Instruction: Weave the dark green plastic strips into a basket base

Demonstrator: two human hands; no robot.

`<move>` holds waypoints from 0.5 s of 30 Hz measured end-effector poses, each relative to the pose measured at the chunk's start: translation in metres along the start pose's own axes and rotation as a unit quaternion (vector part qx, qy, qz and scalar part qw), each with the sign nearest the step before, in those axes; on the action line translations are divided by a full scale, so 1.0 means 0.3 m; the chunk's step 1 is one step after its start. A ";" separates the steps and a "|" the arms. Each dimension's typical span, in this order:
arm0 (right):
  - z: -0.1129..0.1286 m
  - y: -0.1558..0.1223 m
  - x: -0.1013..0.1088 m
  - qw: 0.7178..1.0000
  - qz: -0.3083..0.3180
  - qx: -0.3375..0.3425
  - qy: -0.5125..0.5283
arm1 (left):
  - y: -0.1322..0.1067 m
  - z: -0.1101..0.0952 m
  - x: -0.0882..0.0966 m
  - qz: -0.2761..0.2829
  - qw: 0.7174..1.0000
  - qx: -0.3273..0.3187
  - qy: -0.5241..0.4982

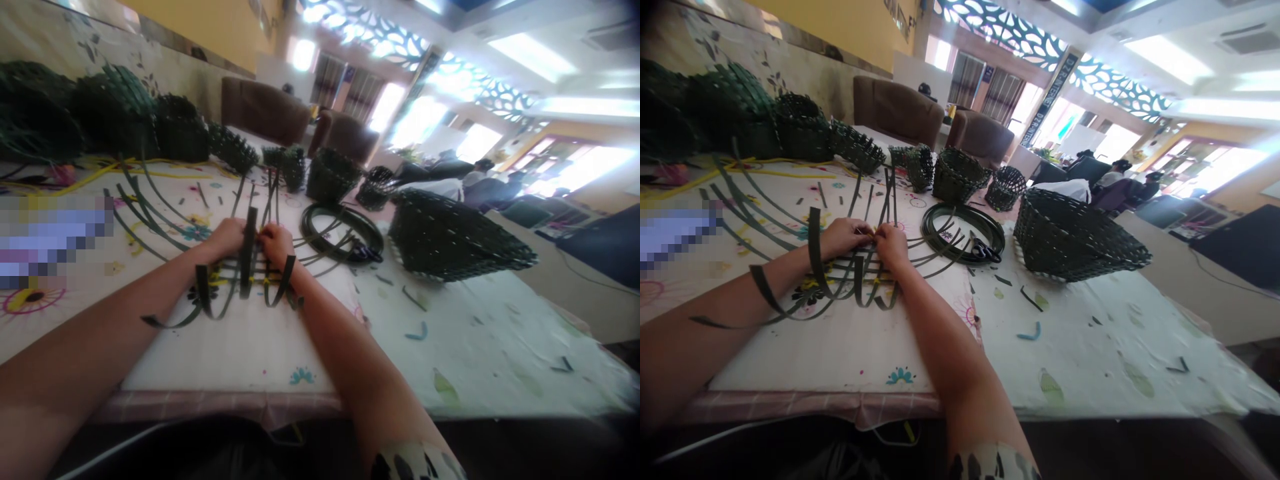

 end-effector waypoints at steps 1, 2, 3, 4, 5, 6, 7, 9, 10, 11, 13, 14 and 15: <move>-0.002 -0.002 0.000 1.000 -0.004 -0.004 0.007 | 0.000 -0.002 0.000 0.005 1.000 0.000 -0.002; -0.003 -0.004 -0.001 1.000 -0.006 -0.008 0.017 | 0.000 -0.004 0.000 0.009 1.000 -0.002 -0.004; -0.004 -0.007 -0.003 0.999 -0.007 -0.012 0.030 | 0.000 -0.006 0.000 0.011 1.000 -0.003 -0.006; -0.006 -0.010 -0.005 0.999 -0.006 -0.016 0.043 | 0.000 -0.008 0.000 0.010 1.000 -0.003 -0.007; -0.007 -0.013 -0.008 0.998 -0.006 -0.020 0.055 | 0.000 -0.010 0.000 0.007 1.000 -0.002 -0.010; -0.008 -0.015 -0.010 0.998 -0.007 -0.023 0.064 | -0.001 -0.011 0.000 0.004 1.000 0.000 -0.013; -0.009 -0.017 -0.010 0.998 -0.010 -0.024 0.064 | -0.002 -0.012 -0.001 0.002 1.000 0.002 -0.018; -0.007 -0.016 -0.010 0.999 -0.018 -0.019 0.040 | -0.004 -0.013 -0.003 0.002 1.000 0.002 -0.029; -0.006 -0.015 -0.008 1.000 -0.020 -0.013 0.020 | -0.005 -0.013 -0.003 0.003 0.999 0.002 -0.034; -0.003 -0.014 -0.007 1.000 -0.020 -0.007 -0.001 | -0.005 -0.013 -0.003 0.005 0.999 0.002 -0.038; 0.003 -0.013 -0.007 0.999 -0.011 0.008 -0.035 | -0.006 -0.012 -0.003 0.004 0.999 0.004 -0.047; 0.006 -0.013 -0.008 0.999 -0.004 0.015 -0.047 | -0.005 -0.011 -0.003 0.003 0.999 0.006 -0.052; 0.010 -0.014 -0.009 0.998 0.003 0.022 -0.057 | -0.004 -0.010 -0.003 0.001 0.998 0.008 -0.057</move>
Point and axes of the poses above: each hand's wrist, its own y-axis towards the middle knuckle, its own x-axis out of the back of the hand, z = x × y, the point moved 2 cm from there along y, towards the middle knuckle, and after that the axes turned 1 degree about -z, right-handed, at the moved point
